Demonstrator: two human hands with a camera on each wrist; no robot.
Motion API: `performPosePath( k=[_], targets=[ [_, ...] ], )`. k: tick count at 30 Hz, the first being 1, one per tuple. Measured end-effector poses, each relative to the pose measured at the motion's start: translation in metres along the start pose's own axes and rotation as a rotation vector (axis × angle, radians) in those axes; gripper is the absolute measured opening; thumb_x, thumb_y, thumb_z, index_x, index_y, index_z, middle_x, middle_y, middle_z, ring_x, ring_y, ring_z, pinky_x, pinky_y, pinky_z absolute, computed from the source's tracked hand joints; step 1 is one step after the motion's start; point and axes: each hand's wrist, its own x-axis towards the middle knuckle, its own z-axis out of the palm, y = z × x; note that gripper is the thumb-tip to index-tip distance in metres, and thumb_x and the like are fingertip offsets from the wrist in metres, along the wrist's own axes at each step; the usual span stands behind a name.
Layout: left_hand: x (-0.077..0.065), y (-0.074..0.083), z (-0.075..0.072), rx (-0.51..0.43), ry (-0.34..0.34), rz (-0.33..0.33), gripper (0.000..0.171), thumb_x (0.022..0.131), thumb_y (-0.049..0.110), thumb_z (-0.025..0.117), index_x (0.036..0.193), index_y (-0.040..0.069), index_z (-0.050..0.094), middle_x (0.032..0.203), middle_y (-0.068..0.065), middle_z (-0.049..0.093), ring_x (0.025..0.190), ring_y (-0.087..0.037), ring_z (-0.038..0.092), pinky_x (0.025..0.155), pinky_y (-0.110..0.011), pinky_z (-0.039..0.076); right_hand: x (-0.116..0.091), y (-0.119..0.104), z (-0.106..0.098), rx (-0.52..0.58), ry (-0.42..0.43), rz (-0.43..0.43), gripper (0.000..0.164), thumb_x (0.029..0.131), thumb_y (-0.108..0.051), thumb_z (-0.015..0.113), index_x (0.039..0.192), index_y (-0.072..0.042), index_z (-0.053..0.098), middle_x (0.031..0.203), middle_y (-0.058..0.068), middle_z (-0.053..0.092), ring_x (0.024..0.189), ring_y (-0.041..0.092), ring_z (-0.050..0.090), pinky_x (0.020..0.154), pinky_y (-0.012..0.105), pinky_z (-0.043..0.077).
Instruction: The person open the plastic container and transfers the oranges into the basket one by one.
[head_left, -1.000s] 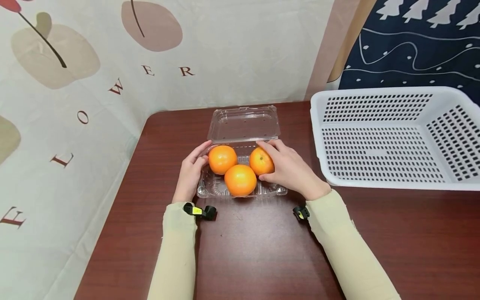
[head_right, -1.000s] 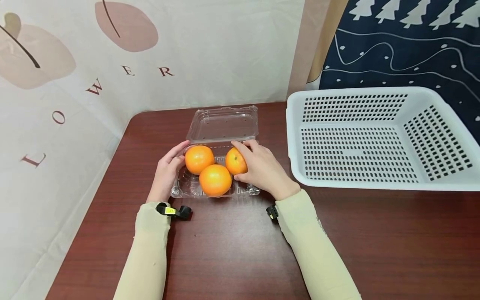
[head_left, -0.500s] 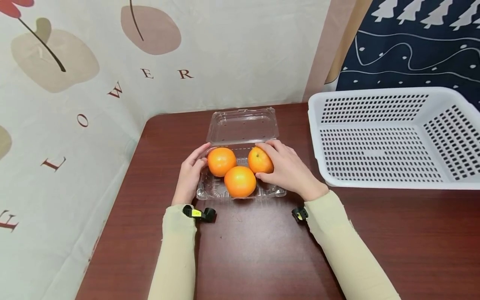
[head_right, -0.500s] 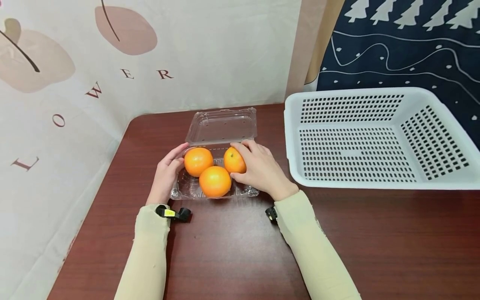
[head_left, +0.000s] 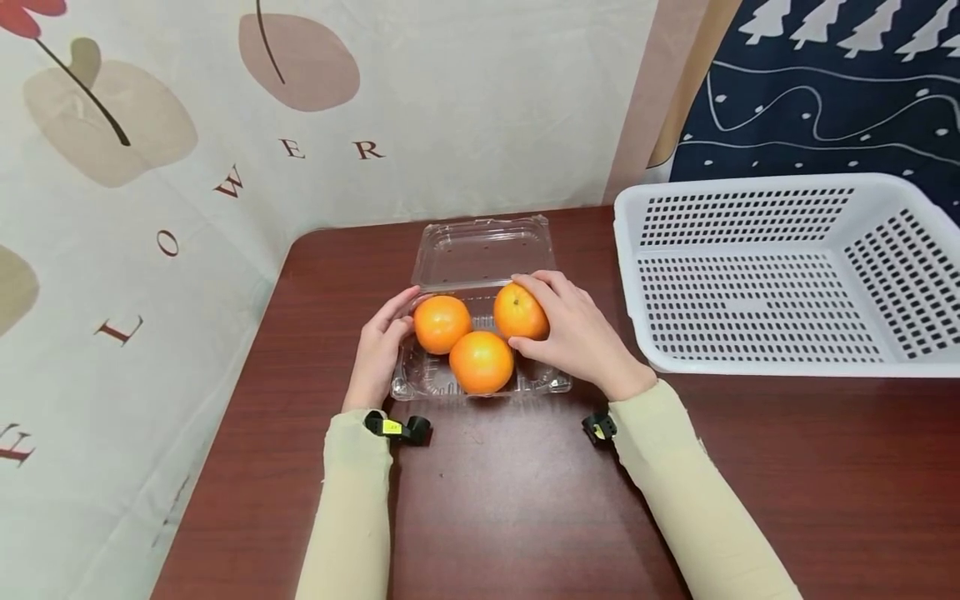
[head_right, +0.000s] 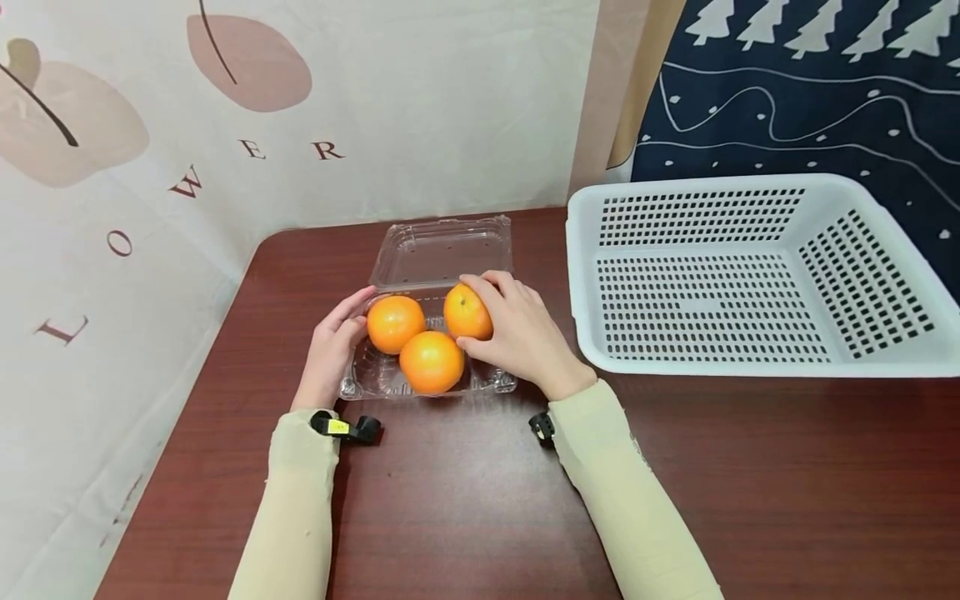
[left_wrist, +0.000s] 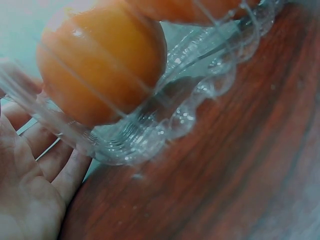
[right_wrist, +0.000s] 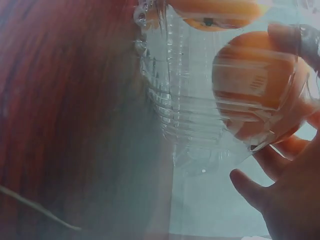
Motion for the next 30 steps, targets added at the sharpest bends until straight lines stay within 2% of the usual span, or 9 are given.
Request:
performPosePath(
  k=[4,10,15,22,30],
  targets=[
    [0.003,-0.007,-0.003,0.003,0.006,0.000,0.040,0.092,0.003,0.039,0.131,0.012,0.046,0.127,-0.006,0.050,0.116,-0.018,0.046,0.093,-0.029,0.040,0.001,-0.001,-0.001,0.022,0.010,0.025,0.073,0.070,-0.045,0.068,0.133,-0.024,0.039,0.124,0.003,0.040,0.105,0.020,0.042,0.091,0.042,0.033],
    [-0.001,0.002,-0.001,0.005,0.005,-0.003,0.041,0.091,0.003,0.039,0.132,0.008,0.044,0.127,-0.008,0.050,0.115,-0.017,0.047,0.093,-0.031,0.039,0.001,-0.003,-0.006,0.081,0.018,0.068,0.073,0.070,-0.045,0.069,0.134,-0.025,0.038,0.126,0.001,0.038,0.104,0.020,0.044,0.083,0.040,0.041],
    [0.002,-0.003,-0.002,0.001,0.008,-0.009,0.040,0.092,0.004,0.040,0.130,0.013,0.047,0.126,-0.005,0.052,0.114,-0.016,0.047,0.093,-0.030,0.039,0.001,-0.003,-0.008,0.129,0.023,0.078,0.072,0.071,-0.046,0.068,0.134,-0.028,0.036,0.126,-0.002,0.037,0.099,0.016,0.048,0.080,0.038,0.044],
    [0.005,-0.016,-0.006,0.030,0.007,0.003,0.037,0.093,0.009,0.040,0.126,0.021,0.052,0.124,0.000,0.053,0.114,-0.014,0.048,0.094,-0.031,0.039,-0.001,-0.005,-0.010,0.173,0.011,0.100,0.071,0.072,-0.050,0.065,0.134,-0.031,0.035,0.127,-0.006,0.035,0.093,0.014,0.050,0.078,0.036,0.045],
    [0.004,-0.017,-0.007,0.048,0.009,0.014,0.036,0.093,0.010,0.040,0.126,0.022,0.053,0.124,0.001,0.053,0.114,-0.013,0.047,0.094,-0.030,0.039,-0.002,-0.007,-0.015,0.204,0.025,0.103,0.071,0.072,-0.050,0.065,0.133,-0.032,0.036,0.128,-0.005,0.034,0.096,0.015,0.049,0.079,0.037,0.044]
  ],
)
